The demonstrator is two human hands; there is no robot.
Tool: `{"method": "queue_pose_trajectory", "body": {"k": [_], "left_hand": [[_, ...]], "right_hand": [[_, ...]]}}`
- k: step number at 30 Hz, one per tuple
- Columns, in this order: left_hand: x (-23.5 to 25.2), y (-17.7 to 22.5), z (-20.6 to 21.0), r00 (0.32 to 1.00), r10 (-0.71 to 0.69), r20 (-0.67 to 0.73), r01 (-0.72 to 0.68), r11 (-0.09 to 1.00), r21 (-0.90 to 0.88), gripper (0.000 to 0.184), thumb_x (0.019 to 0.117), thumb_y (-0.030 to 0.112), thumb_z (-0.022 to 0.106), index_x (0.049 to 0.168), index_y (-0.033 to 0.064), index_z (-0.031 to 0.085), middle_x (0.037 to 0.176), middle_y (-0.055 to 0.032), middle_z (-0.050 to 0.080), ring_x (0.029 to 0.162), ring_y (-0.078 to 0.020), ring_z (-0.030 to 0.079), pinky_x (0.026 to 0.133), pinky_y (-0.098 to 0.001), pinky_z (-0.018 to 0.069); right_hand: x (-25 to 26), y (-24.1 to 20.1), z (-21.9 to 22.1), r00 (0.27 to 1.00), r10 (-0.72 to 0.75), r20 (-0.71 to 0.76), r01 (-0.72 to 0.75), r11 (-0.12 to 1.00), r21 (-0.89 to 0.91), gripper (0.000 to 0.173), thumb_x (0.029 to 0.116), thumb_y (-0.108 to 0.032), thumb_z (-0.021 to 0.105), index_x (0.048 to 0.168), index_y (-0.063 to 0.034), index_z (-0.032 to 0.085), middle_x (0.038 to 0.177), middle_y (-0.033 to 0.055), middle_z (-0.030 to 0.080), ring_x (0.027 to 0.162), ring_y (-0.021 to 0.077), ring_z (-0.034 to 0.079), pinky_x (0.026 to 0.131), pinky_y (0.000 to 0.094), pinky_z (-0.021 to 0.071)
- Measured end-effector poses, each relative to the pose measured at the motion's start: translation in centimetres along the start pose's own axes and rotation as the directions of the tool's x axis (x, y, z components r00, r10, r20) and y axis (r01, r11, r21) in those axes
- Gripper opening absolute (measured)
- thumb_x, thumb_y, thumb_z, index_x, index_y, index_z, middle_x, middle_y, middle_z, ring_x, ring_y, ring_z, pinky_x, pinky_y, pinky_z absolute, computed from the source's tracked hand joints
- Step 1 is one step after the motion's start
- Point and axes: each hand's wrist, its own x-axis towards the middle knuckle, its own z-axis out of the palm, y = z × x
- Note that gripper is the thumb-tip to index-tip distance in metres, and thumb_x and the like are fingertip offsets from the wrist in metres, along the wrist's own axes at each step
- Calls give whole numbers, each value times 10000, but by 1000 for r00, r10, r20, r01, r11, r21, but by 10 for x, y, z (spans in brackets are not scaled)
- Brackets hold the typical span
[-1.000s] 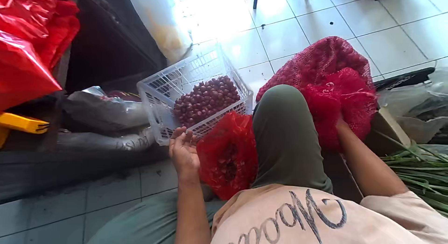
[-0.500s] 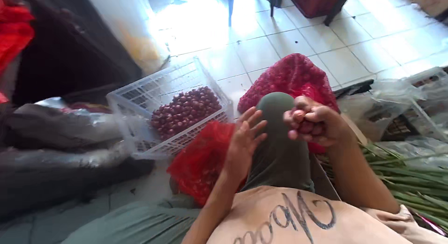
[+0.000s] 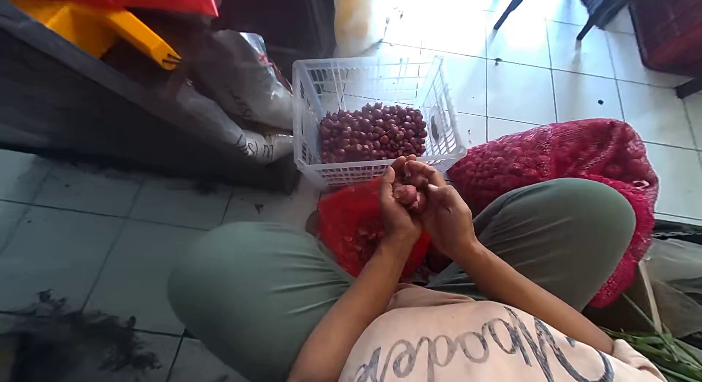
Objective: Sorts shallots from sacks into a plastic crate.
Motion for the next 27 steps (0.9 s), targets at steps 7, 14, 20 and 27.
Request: {"method": "queue_pose_trajectory", "body": {"k": [7,14,20,27], "left_hand": [[8,12,-13,990,-112,-81,99,983,-153,440,1084,419,267,994,256,665,786,81,664,645,-4,632,572,-171,529],[9,24,-23,965,-210,-156,152,935,-320,385,1080,390,338,937,236,660,887,46,717,754,-56,698,637,-225,581],[10,27,-35,960,-224,-168,139,902,-409,442,1087,401,281,956,205,656,952,11,734,849,-92,726,722,-245,601],[11,32,-34,962,-244,-123,178,900,-397,370,1084,351,324,990,189,644,900,9,714,766,-88,714,698,-240,606]], "right_hand": [[7,4,-17,980,42,197,12,965,-262,642,919,37,535,1527,-110,394,1402,21,565,1173,85,607,949,271,543],[13,0,-31,960,121,251,-48,960,-276,443,1013,-39,538,1454,-61,504,1334,33,636,1122,100,657,962,276,560],[18,-9,-28,933,321,161,-314,947,-67,268,1085,-126,444,1277,-103,631,1074,-18,707,874,22,683,783,179,579],[50,-54,-26,851,469,238,-396,869,-297,218,1062,-65,434,1094,-59,649,910,12,702,735,39,658,664,168,561]]}}
